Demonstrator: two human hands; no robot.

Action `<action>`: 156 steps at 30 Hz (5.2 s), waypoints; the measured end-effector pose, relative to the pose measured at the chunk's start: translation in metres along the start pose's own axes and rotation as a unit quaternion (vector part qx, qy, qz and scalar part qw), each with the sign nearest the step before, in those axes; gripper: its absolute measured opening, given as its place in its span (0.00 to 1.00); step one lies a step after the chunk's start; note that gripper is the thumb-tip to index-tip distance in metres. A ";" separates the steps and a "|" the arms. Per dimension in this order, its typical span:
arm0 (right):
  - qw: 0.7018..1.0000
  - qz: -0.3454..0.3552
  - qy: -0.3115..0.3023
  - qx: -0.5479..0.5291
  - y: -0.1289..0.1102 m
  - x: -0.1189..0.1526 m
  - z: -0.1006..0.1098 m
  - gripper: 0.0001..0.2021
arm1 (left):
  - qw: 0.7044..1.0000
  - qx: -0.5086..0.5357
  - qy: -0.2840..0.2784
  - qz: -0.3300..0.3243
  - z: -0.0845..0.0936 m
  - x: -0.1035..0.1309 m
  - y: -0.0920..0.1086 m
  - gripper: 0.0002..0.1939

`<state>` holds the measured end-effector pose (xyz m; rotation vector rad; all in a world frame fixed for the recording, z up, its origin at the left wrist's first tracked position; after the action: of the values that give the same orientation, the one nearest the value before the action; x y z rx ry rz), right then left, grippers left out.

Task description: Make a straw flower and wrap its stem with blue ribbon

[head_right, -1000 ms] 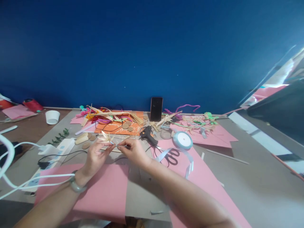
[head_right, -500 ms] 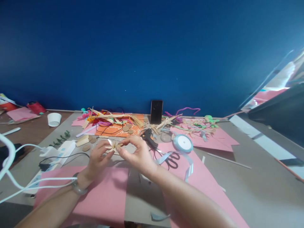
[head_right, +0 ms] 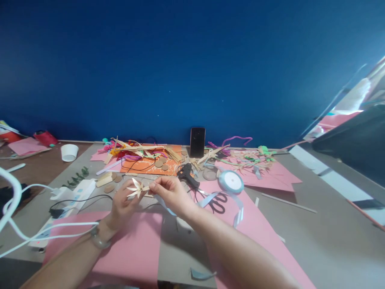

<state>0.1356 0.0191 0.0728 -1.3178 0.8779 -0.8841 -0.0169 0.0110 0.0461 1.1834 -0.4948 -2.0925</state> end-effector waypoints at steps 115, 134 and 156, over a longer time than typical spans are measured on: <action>0.970 0.126 0.189 -0.087 -0.029 0.020 0.034 0.09 | 0.971 0.066 0.091 0.211 0.002 -0.002 -0.046 0.07; 0.909 0.161 0.089 0.375 -0.031 0.003 0.008 0.18 | 0.971 0.187 0.013 0.146 -0.012 -0.007 -0.035 0.06; 0.999 -0.001 -0.035 -0.029 0.005 -0.013 -0.013 0.15 | 0.967 0.229 -0.066 0.094 -0.020 -0.009 -0.013 0.06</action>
<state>0.1183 0.0262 0.0679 -1.3908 0.8537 -0.8143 -0.0011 0.0261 0.0331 1.1912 -1.1557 -1.9555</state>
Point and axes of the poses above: each hand's wrist, its own x-axis away from the middle knuckle, its own z-axis out of the back of the hand, y = z × x, the point moved 7 cm from there along -x, towards the middle knuckle, and after that the axes turned 7 degrees about -y, right-handed, at the moved point
